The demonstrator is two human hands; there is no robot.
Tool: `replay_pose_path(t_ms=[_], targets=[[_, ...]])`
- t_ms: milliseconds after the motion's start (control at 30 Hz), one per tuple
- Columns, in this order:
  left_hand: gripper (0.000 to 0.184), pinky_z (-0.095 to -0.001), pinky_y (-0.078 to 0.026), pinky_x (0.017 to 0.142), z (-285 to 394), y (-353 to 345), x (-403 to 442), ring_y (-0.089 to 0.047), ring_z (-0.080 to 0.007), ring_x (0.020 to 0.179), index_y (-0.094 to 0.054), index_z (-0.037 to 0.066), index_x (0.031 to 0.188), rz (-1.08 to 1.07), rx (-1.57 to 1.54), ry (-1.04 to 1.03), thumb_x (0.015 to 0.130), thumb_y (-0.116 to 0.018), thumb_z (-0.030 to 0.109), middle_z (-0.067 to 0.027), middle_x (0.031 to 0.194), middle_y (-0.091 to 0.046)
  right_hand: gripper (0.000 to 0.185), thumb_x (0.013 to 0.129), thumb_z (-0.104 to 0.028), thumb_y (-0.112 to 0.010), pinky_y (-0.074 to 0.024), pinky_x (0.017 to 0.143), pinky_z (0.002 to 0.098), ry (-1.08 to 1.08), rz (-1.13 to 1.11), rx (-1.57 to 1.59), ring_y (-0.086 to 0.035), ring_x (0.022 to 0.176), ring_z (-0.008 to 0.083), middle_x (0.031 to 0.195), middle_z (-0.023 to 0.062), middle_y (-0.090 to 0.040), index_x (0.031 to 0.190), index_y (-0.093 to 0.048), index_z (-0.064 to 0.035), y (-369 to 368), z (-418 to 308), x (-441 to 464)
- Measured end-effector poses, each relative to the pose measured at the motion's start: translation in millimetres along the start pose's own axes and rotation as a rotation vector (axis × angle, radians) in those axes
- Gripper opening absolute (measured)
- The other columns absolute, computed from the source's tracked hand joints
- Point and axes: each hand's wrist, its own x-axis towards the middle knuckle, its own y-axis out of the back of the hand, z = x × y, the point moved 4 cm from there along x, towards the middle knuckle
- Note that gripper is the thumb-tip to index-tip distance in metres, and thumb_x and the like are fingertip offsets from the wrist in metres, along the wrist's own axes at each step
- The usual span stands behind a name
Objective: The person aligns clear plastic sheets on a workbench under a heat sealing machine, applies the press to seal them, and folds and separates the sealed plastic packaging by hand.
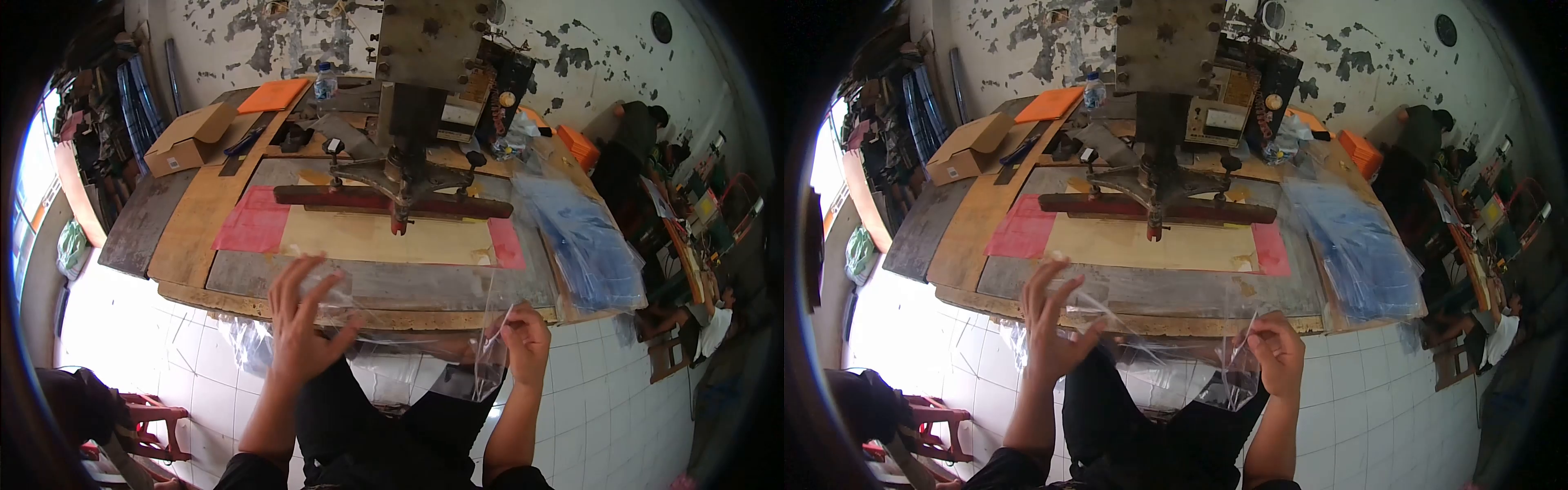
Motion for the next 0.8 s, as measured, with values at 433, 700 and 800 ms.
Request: replay_pose_path(t_ms=[433,700,800], targets=[[0.021,-0.0393,-0.057,0.095,49.0,17.5,-0.1,-0.076,-0.0271,0.107,-0.073,0.011,0.101,-0.643,-0.665,-0.095,0.083,-0.084,0.012,-0.0059,0.120,-0.077,0.017,0.083,0.011,-0.080,-0.0569,0.072,0.0324,0.186,-0.172,-0.131,-0.073,0.085,0.0222,0.096,0.0164,-0.073,0.097,-0.077,0.0017,-6.2,-95.8,-8.4],[0.050,-0.0464,-0.043,0.114,41.0,-21.6,-22.9,-0.056,-0.0348,0.139,-0.047,0.005,0.116,-0.963,-1.132,0.041,0.087,-0.086,0.017,-0.0272,0.157,-0.055,0.032,0.078,0.012,-0.083,-0.0576,0.072,0.0337,0.244,-0.581,-0.454,-0.075,0.087,0.0246,0.102,0.0080,-0.076,0.106,-0.081,-0.0040,-40.9,-103.7,9.5],[0.060,-0.0487,-0.039,0.119,34.7,-34.0,-29.8,-0.050,-0.0390,0.144,-0.041,0.005,0.122,-0.940,-1.196,-0.032,0.085,-0.086,0.018,-0.0311,0.160,-0.047,0.031,0.078,0.007,-0.084,-0.0571,0.073,0.0345,0.299,-0.629,-0.519,-0.074,0.087,0.0234,0.102,0.0054,-0.077,0.105,-0.081,-0.0065,-45.1,-99.3,9.1]])
